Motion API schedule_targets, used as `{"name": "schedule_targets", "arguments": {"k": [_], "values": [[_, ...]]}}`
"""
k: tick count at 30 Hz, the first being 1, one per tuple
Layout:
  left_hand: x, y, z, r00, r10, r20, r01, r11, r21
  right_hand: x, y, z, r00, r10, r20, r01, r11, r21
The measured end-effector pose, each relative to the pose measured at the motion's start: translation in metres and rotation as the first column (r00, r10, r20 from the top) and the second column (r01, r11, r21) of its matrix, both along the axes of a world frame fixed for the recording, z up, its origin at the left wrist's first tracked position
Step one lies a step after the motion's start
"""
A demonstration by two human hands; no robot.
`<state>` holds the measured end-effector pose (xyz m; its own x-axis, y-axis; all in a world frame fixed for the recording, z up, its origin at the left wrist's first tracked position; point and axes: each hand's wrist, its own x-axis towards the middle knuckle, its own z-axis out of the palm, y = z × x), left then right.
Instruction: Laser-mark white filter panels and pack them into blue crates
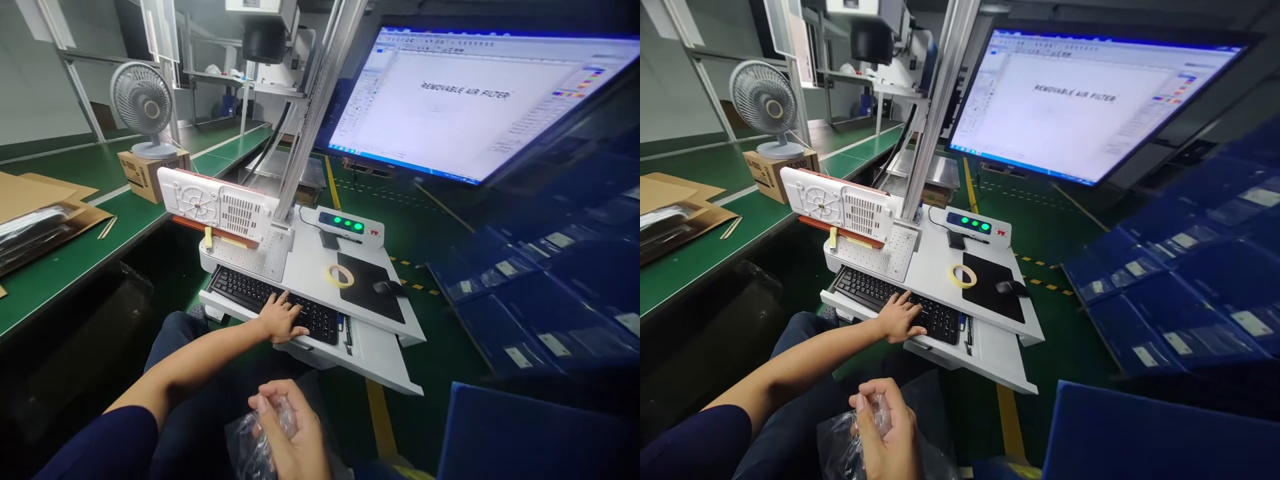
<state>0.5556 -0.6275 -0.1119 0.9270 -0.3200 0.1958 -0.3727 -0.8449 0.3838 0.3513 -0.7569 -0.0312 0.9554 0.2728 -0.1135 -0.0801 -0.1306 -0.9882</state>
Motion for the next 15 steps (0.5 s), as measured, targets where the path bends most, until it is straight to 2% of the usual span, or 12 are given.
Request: {"name": "schedule_targets", "arguments": {"k": [2, 3, 4, 6, 8, 10, 13, 15], "values": [[-0.017, 0.007, 0.006, 0.996, -0.074, 0.053, 0.081, 0.985, -0.155, 0.005, -0.004, -0.001, 1.0, -0.002, -0.006, 0.002, 1.0, -0.014], [-0.03, 0.013, 0.008, 0.989, -0.126, 0.074, 0.141, 0.954, -0.263, 0.009, -0.006, -0.001, 1.0, -0.005, -0.006, 0.005, 1.0, -0.023], [-0.045, 0.018, 0.007, 0.98, -0.186, 0.07, 0.199, 0.901, -0.386, 0.014, -0.007, 0.001, 1.0, -0.006, -0.005, 0.006, 0.999, -0.032], [-0.077, 0.03, -0.001, 0.949, -0.314, -0.037, 0.216, 0.729, -0.649, 0.025, -0.006, 0.008, 1.0, 0.029, 0.002, -0.028, 0.999, -0.04], [-0.108, 0.041, -0.017, 0.882, -0.427, -0.197, 0.073, 0.538, -0.84, 0.035, 0.002, 0.019, 0.995, 0.096, 0.026, -0.095, 0.995, -0.043], [-0.135, 0.05, -0.038, 0.837, -0.463, -0.291, -0.109, 0.38, -0.919, 0.043, 0.018, 0.034, 0.99, 0.129, 0.055, -0.128, 0.991, -0.034], [-0.166, 0.058, -0.061, 0.845, -0.436, -0.309, -0.249, 0.191, -0.949, 0.049, 0.052, 0.056, 0.987, 0.152, 0.043, -0.154, 0.987, 0.05], [-0.181, 0.061, -0.066, 0.855, -0.417, -0.309, -0.291, 0.11, -0.951, 0.048, 0.078, 0.07, 0.973, 0.23, 0.032, -0.232, 0.963, 0.14]]}}
